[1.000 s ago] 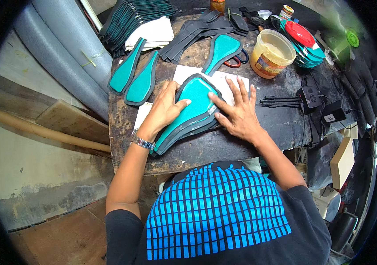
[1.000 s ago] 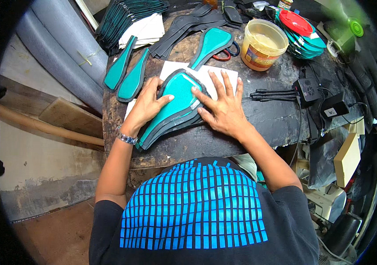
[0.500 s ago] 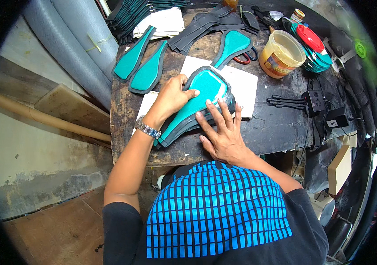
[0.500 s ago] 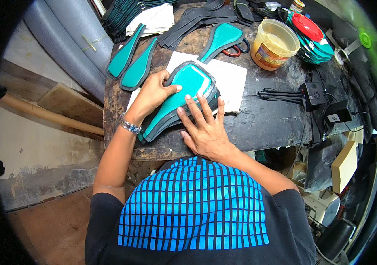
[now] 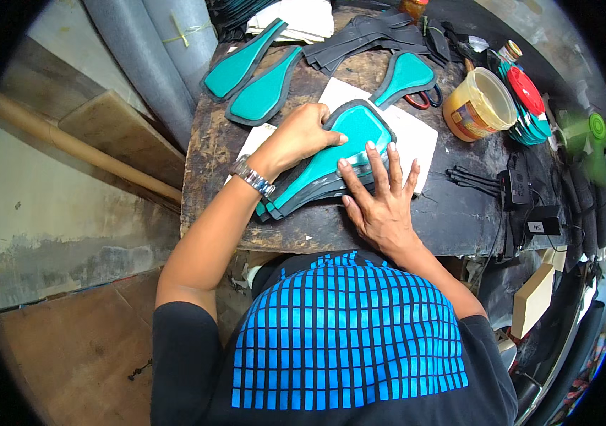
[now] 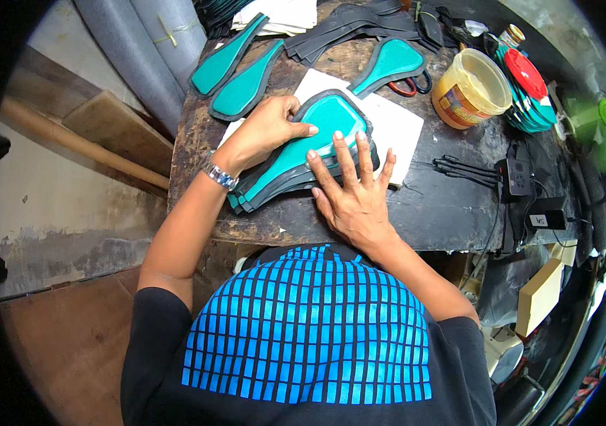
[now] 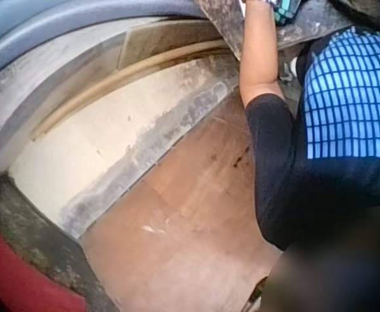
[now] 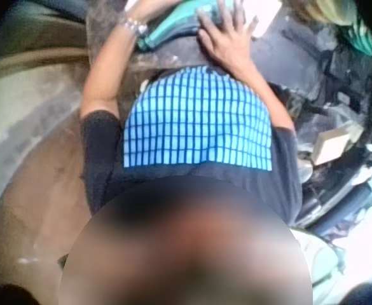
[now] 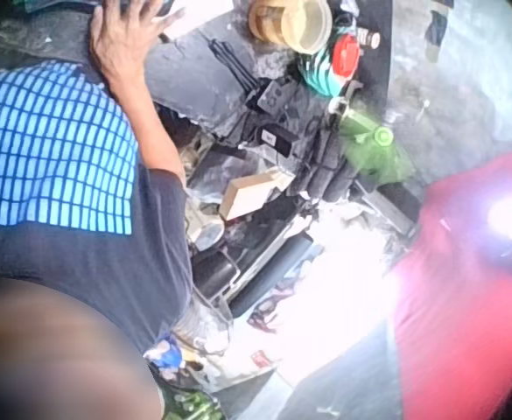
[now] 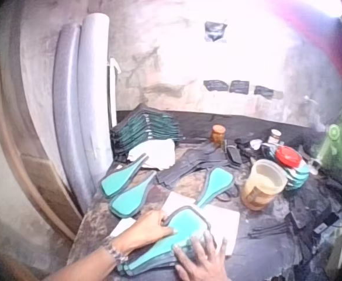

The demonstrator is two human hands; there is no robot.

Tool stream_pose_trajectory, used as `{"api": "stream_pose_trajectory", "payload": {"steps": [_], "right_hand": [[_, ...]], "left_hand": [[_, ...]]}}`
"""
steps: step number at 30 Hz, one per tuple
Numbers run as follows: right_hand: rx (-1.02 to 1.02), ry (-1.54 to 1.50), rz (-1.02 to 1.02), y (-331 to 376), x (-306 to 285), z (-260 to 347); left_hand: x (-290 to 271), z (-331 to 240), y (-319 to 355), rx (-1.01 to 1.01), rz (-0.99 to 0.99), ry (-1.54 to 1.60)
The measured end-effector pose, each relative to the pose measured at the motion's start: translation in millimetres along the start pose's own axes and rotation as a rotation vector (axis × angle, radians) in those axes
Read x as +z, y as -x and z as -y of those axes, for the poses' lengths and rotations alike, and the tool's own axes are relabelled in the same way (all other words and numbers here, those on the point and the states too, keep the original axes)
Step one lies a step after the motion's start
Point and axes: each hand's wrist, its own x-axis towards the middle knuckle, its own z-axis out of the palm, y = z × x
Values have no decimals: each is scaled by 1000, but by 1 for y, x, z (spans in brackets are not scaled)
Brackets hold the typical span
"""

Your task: The person repeatedly picks up teal and black insole-like components, aligns them, and presses them together on a workbench. They handle multiple units one at a time, turning them over and stacking the assembled pairs on the table.

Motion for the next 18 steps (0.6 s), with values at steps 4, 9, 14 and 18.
{"api": "stream_pose_trajectory", "payload": {"steps": [4, 9, 14, 18], "right_hand": [[-57, -50, 17, -3, 8, 17], [-95, -59, 15, -8, 11, 20], [-140, -38, 15, -11, 17, 23], [-228, -32, -9, -12, 25, 33]], "left_hand": [[2, 5, -1, 33, -21, 54], [-1, 5, -2, 48, -25, 56], [-2, 1, -4, 29, 26, 52], [-2, 2, -7, 25, 37, 82]]}}
